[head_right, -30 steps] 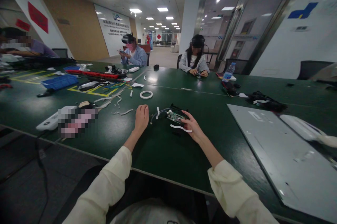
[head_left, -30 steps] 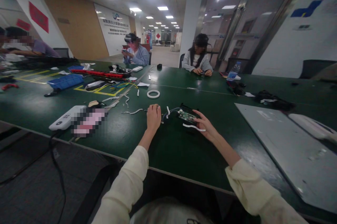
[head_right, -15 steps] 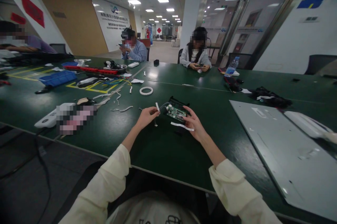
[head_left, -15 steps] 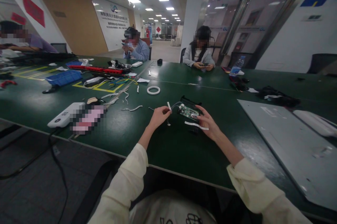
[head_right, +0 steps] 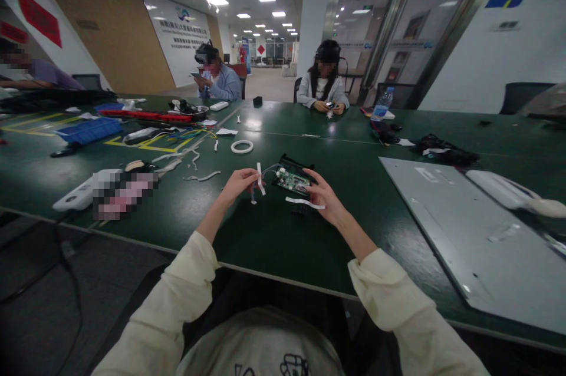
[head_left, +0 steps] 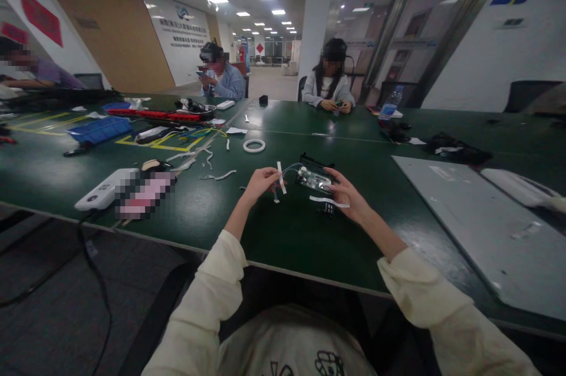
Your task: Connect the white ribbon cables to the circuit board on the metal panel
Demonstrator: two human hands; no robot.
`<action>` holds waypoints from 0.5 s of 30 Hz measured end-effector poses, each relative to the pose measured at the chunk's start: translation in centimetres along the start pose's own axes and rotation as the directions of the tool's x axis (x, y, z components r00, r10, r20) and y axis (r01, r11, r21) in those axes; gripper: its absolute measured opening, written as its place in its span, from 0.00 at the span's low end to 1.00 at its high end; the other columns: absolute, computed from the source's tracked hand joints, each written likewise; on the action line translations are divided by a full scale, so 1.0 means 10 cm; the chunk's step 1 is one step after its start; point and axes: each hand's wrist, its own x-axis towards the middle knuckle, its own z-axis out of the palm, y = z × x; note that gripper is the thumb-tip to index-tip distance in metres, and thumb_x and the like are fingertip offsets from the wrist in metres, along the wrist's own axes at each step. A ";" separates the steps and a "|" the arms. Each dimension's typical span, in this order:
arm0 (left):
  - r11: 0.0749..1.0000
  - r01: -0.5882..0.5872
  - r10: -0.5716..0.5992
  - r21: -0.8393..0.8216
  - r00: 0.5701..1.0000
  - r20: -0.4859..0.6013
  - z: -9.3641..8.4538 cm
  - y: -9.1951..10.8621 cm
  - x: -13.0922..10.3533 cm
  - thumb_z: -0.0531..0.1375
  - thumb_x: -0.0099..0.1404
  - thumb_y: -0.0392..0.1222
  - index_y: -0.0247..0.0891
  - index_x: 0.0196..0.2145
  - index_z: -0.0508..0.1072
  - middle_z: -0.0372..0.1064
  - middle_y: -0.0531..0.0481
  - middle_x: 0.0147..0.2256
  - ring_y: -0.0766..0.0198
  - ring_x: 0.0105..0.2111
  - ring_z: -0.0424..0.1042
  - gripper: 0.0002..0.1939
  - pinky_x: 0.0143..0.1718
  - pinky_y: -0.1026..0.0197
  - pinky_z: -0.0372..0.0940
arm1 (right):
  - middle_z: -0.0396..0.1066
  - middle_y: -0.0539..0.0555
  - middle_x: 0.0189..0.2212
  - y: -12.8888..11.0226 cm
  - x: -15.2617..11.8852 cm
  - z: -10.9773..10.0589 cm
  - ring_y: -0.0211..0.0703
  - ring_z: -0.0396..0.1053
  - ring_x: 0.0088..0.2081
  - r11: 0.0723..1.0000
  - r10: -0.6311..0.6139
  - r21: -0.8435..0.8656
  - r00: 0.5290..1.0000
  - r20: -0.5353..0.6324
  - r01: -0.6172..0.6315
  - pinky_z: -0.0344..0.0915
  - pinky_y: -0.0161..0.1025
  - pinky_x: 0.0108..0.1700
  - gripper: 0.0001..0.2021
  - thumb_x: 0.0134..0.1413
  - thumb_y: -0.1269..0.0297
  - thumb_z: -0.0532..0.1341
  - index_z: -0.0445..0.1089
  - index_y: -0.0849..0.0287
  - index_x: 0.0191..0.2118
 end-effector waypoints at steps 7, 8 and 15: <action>0.990 0.007 -0.002 0.142 0.999 -0.039 0.03 -0.13 0.05 0.56 0.59 0.48 0.33 0.37 0.71 0.75 0.46 0.30 0.66 0.25 0.72 0.15 0.22 0.68 0.63 | 0.68 0.52 0.45 0.05 0.01 -0.02 0.43 0.68 0.43 0.999 0.012 -0.039 0.999 -0.036 -0.014 0.66 0.41 0.46 0.28 0.40 0.72 0.63 0.63 0.51 0.51; 0.981 -0.008 0.019 0.193 0.998 -0.056 0.02 -0.16 0.05 0.56 0.59 0.47 0.33 0.35 0.71 0.75 0.46 0.30 0.66 0.25 0.72 0.14 0.22 0.67 0.63 | 0.68 0.52 0.44 0.05 0.01 -0.02 0.43 0.69 0.43 0.998 0.029 -0.047 0.999 -0.040 -0.031 0.67 0.41 0.45 0.27 0.40 0.72 0.63 0.63 0.51 0.51; 0.830 -0.043 0.136 0.556 0.983 -0.127 -0.11 -0.24 0.07 0.54 0.59 0.44 0.36 0.31 0.75 0.74 0.51 0.28 0.65 0.30 0.71 0.12 0.32 0.65 0.63 | 0.70 0.50 0.33 0.11 0.04 -0.07 0.33 0.67 0.25 0.964 0.112 -0.241 0.994 -0.001 -0.108 0.66 0.29 0.25 0.26 0.43 0.70 0.65 0.63 0.51 0.51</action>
